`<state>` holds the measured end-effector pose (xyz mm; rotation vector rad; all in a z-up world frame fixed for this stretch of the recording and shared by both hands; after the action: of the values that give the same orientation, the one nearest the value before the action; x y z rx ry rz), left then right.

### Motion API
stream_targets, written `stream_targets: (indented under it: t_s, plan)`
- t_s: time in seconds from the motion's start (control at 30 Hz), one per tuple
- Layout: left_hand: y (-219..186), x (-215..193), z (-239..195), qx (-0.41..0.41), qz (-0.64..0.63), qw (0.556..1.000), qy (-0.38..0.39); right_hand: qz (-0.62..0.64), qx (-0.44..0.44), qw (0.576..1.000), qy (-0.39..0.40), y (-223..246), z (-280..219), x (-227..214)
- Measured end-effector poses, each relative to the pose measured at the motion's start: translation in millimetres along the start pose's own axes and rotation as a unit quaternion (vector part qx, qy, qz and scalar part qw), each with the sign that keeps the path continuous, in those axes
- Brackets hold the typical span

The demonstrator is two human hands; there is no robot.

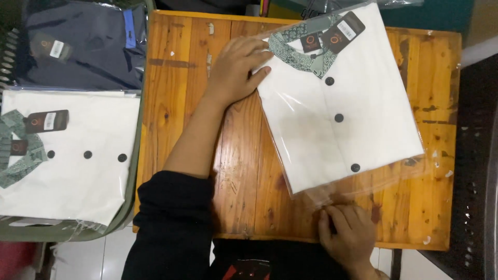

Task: Packing a folded white shirt into a clear plastic bag at a packaging station.

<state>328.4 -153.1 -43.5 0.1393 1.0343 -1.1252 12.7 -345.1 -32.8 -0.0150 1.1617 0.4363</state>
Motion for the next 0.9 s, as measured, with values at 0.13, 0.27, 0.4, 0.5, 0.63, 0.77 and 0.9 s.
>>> stream_targets:
  t_s: [0.13,0.27,0.4,0.5,0.63,0.77,0.9]
  plan:
    - [10,-4,-5,-0.045,-0.056,0.997,-0.004,-0.026,0.030,0.999,0.005,-10,-17,19]
    - [14,-4,-5,-0.057,-0.075,0.995,-0.014,0.025,0.056,0.997,0.044,-13,2,25]
    - [20,0,-7,-0.086,-0.092,0.992,0.000,0.042,0.306,0.941,0.136,-50,-19,36]
    - [21,-2,-8,-0.072,-0.109,0.991,-0.018,0.134,0.224,0.957,0.124,-47,-17,44]
    - [26,1,-7,-0.110,-0.120,0.987,0.004,0.145,0.032,0.963,0.227,-5,1,52]
    - [25,-1,-8,-0.130,-0.139,0.981,0.032,0.104,-0.106,0.969,0.198,34,18,38]
    - [35,9,-11,-0.150,-0.126,0.979,0.048,0.094,-0.113,0.962,0.230,34,22,39]
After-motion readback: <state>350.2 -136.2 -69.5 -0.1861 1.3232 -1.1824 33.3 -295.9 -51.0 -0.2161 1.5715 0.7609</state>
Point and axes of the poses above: each hand's wrist, its own z-axis towards the middle knuckle, its own x-axis out of the palm, y = z × x, the point moved 9 cm from there along z, towards the middle knuckle, and after that the axes turned 1 degree about -z, right-handed, at the moved point
